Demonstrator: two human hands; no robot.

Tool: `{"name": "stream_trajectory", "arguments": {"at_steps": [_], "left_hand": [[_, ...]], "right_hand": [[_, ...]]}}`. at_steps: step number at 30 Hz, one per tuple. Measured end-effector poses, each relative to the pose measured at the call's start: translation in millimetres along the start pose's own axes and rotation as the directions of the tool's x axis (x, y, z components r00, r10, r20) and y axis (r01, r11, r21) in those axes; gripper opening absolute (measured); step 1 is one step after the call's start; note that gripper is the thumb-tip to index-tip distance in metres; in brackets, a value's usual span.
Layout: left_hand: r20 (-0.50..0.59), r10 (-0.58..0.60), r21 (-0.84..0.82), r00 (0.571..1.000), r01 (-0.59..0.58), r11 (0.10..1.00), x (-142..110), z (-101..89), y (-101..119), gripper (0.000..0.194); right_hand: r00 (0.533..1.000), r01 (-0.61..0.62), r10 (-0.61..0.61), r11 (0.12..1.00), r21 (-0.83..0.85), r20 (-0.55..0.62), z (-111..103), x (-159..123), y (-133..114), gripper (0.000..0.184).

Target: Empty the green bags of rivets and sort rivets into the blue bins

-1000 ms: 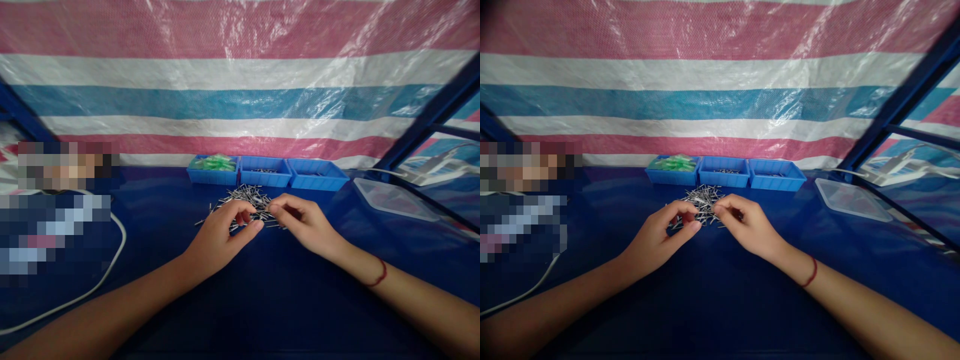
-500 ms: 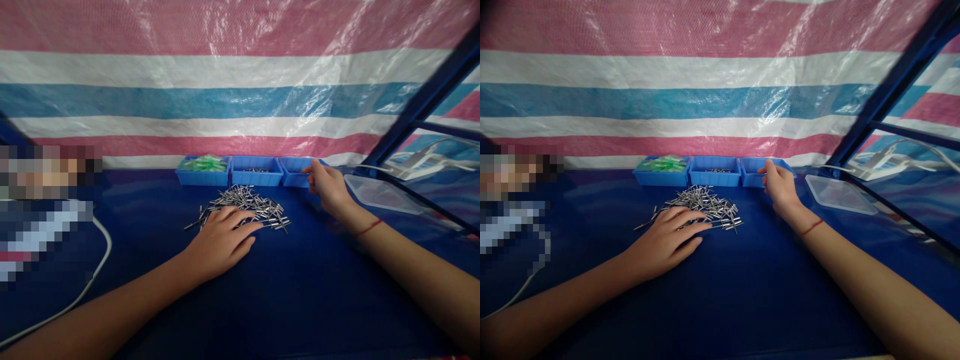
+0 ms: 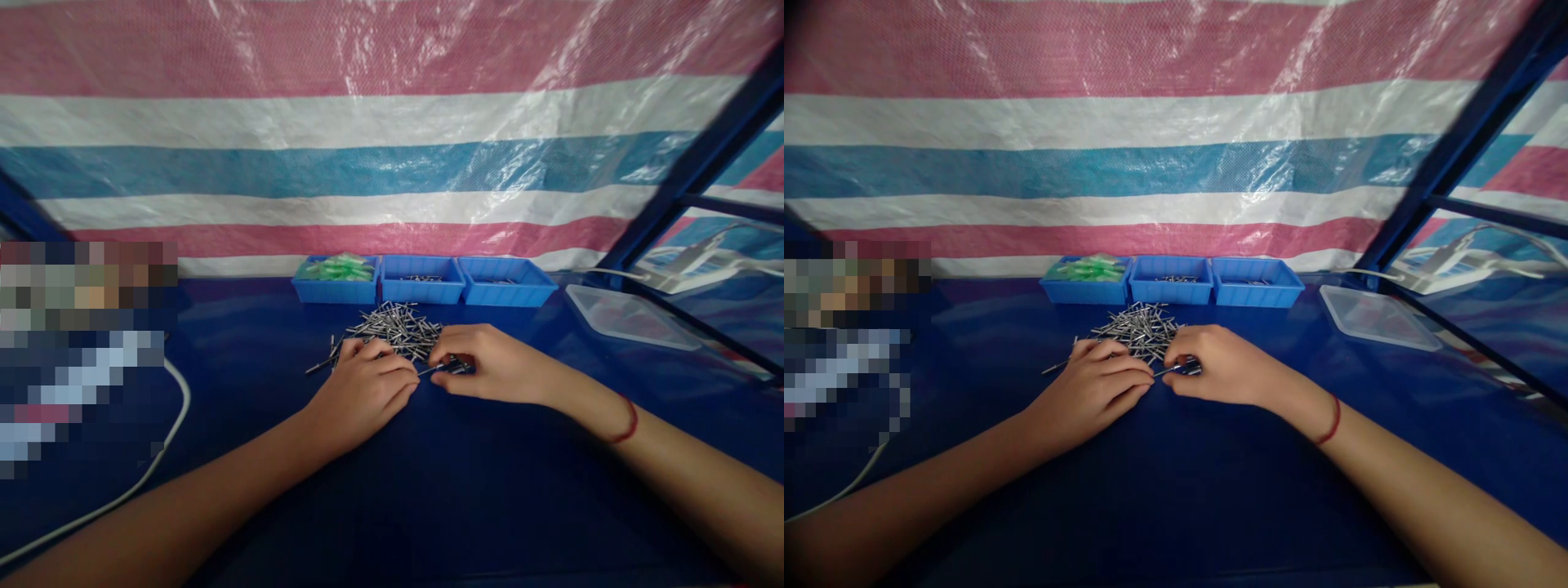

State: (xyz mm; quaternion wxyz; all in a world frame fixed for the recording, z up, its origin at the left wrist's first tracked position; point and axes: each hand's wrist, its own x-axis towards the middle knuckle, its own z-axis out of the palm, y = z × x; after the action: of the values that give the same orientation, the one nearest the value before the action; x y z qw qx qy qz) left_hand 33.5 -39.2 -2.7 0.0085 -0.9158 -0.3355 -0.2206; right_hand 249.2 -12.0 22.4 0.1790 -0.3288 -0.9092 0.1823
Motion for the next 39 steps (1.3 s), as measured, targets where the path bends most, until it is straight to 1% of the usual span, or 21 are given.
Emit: {"name": "stream_trajectory", "arguments": {"at_steps": [1, 3, 5, 8, 11, 14, 16, 18, 19, 21, 23, 26, 28, 31, 35, 39], "left_hand": [[0.010, -0.010, -0.005, 1.000, 0.010, 1.000, 0.0, -0.6, 0.2, 0.018], [0.026, -0.043, -0.020, 0.999, 0.043, 0.999, -0.1, -2.3, 0.6, 0.017], [0.025, -0.085, -0.040, 0.996, 0.086, 0.995, -0.4, -4.2, 0.4, 0.016], [0.010, -0.129, -0.073, 0.992, 0.129, 0.989, -1.1, -6.8, -0.6, 0.015], [0.001, -0.146, -0.111, 0.989, 0.145, 0.983, -1.1, -8.5, -0.4, 0.013], [-0.017, -0.166, -0.149, 0.986, 0.162, 0.975, -1.0, -8.4, 1.3, 0.014], [-0.062, -0.190, -0.190, 0.980, 0.175, 0.966, -1.2, -7.5, 2.2, 0.018], [-0.111, -0.211, -0.244, 0.971, 0.179, 0.953, -1.7, -6.7, 2.7, 0.024], [-0.121, -0.215, -0.274, 0.969, 0.175, 0.946, -1.9, -6.5, 3.0, 0.026], [-0.109, -0.207, -0.334, 0.972, 0.161, 0.929, -1.9, -6.4, 4.1, 0.025], [-0.077, -0.190, -0.399, 0.979, 0.144, 0.905, -1.3, -6.6, 6.3, 0.018], [-0.043, -0.184, -0.497, 0.982, 0.139, 0.857, 0.3, -7.3, 10.5, 0.010], [-0.030, -0.204, -0.559, 0.978, 0.153, 0.815, 1.4, -7.9, 12.7, 0.010], [-0.020, -0.239, -0.612, 0.971, 0.177, 0.770, 2.0, -8.7, 14.0, 0.014], [-0.023, -0.245, -0.595, 0.969, 0.184, 0.782, 0.0, -9.1, 13.6, 0.016], [-0.045, -0.246, -0.585, 0.968, 0.174, 0.793, -1.5, -9.7, 13.5, 0.017]], "right_hand": [[0.999, 0.034, -0.033, 0.998, -0.043, 0.020, 2.3, -1.0, -2.5, 0.010], [0.998, 0.055, -0.052, 0.992, -0.114, 0.033, 6.4, -2.3, -6.7, 0.013], [0.998, 0.056, -0.051, 0.984, -0.171, 0.035, 9.3, -2.8, -9.7, 0.016], [0.998, 0.059, -0.052, 0.969, -0.242, 0.038, 12.0, -2.5, -11.8, 0.015], [0.998, 0.057, -0.049, 0.954, -0.293, 0.035, 15.2, -2.2, -12.4, 0.015], [0.999, 0.045, -0.046, 0.944, -0.326, 0.003, 18.8, -2.3, -14.5, 0.017], [0.998, 0.033, -0.046, 0.969, -0.244, -0.050, 20.2, -2.2, -18.2, 0.016], [0.988, 0.025, -0.033, 0.998, -0.054, -0.148, 21.3, -1.5, -23.9, 0.013], [0.979, 0.028, -0.017, 0.998, 0.055, -0.205, 22.0, -1.1, -27.2, 0.012], [0.954, 0.042, 0.031, 0.971, 0.237, -0.298, 24.7, -0.2, -33.7, 0.013], [0.932, 0.045, 0.084, 0.938, 0.343, -0.351, 29.3, 0.4, -38.5, 0.013], [0.902, 0.021, 0.165, 0.907, 0.421, -0.400, 37.0, 0.6, -41.4, 0.012], [0.887, 0.010, 0.201, 0.892, 0.453, -0.415, 40.1, 0.5, -42.2, 0.012], [0.878, 0.021, 0.216, 0.874, 0.486, -0.427, 39.5, 0.0, -45.0, 0.012], [0.871, 0.035, 0.231, 0.851, 0.524, -0.433, 35.0, -1.2, -50.9, 0.009], [0.857, 0.044, 0.224, 0.866, 0.498, -0.464, 35.1, -2.0, -52.0, 0.006]]}}
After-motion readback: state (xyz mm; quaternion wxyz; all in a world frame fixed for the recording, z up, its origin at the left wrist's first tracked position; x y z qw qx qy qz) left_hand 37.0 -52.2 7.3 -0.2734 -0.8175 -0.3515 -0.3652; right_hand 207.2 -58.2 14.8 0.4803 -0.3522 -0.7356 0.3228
